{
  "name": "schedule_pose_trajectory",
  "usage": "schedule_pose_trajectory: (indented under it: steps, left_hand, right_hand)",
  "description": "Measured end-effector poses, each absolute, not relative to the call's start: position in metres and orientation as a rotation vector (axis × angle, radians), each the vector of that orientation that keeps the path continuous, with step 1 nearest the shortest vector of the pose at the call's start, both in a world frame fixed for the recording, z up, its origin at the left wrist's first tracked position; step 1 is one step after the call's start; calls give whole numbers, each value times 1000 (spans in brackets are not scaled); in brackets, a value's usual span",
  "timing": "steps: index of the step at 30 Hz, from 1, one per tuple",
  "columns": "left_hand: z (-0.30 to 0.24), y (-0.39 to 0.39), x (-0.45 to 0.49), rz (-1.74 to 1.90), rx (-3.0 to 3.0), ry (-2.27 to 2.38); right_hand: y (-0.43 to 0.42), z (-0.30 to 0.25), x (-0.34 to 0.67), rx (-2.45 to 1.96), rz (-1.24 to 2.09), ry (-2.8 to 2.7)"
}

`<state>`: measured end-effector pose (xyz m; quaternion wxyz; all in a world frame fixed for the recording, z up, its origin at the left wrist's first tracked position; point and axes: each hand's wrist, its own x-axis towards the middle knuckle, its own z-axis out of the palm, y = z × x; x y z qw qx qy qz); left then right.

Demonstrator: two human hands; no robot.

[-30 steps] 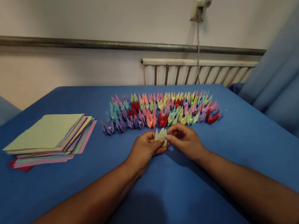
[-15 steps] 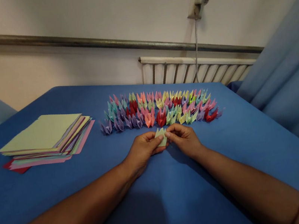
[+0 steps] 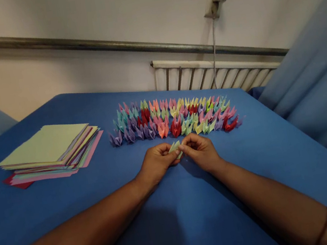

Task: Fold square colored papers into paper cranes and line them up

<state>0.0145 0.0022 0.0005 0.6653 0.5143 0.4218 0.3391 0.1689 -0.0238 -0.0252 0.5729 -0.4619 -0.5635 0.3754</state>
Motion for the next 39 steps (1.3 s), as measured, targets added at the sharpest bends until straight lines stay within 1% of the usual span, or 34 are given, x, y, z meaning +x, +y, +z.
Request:
schedule_pose_trajectory:
  steps: [7, 19, 33, 36, 39]
  left_hand:
    - [1, 2, 13, 715, 1185, 898]
    - [1, 6, 9, 700, 1113, 906]
    - [0, 7, 9, 692, 1112, 889]
    - [1, 7, 10, 693, 1128, 889]
    - [1, 6, 11, 696, 1138, 900]
  right_hand:
    - [-23, -22, 175, -1075, 771, -1452]
    - [-21, -22, 170, -999, 1021, -1253]
    - [-19, -25, 172, -1019, 991, -1310]
    - [-20, -26, 173, -1025, 929, -1359]
    - [-24, -23, 174, -1068, 718, -1488]
